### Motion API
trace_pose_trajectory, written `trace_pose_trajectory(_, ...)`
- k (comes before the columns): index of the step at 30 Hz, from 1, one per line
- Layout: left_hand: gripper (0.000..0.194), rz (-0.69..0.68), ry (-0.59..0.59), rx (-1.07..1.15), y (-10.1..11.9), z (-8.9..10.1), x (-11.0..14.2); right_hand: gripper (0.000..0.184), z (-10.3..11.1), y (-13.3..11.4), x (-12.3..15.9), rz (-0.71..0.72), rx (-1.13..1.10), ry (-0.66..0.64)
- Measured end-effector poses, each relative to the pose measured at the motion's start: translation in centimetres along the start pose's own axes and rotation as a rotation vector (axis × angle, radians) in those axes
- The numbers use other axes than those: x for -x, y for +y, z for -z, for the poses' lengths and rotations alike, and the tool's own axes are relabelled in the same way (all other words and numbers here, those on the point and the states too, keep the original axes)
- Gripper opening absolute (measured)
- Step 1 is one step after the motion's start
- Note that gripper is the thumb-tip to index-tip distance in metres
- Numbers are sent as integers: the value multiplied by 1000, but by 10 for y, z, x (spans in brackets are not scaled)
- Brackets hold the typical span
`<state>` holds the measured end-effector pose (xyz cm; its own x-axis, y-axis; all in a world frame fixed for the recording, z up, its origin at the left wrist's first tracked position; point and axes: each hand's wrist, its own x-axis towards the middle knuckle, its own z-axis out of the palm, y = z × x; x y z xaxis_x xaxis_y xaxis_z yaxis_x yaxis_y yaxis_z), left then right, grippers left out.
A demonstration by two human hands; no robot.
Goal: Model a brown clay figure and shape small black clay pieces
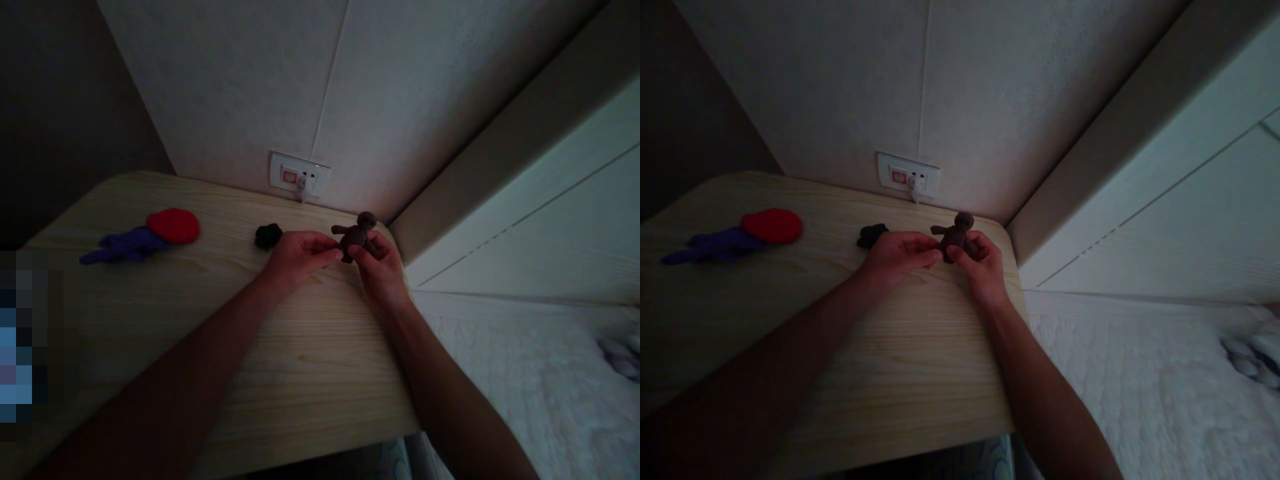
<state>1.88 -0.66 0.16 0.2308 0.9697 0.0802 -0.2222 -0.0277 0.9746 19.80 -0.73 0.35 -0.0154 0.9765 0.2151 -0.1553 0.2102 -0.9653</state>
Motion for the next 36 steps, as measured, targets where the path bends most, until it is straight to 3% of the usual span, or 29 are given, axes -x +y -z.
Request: trace_pose_trajectory(36, 19, -10, 78, -71, 1, -2, 1, 26, -4, -1, 3, 109, 80, 17)
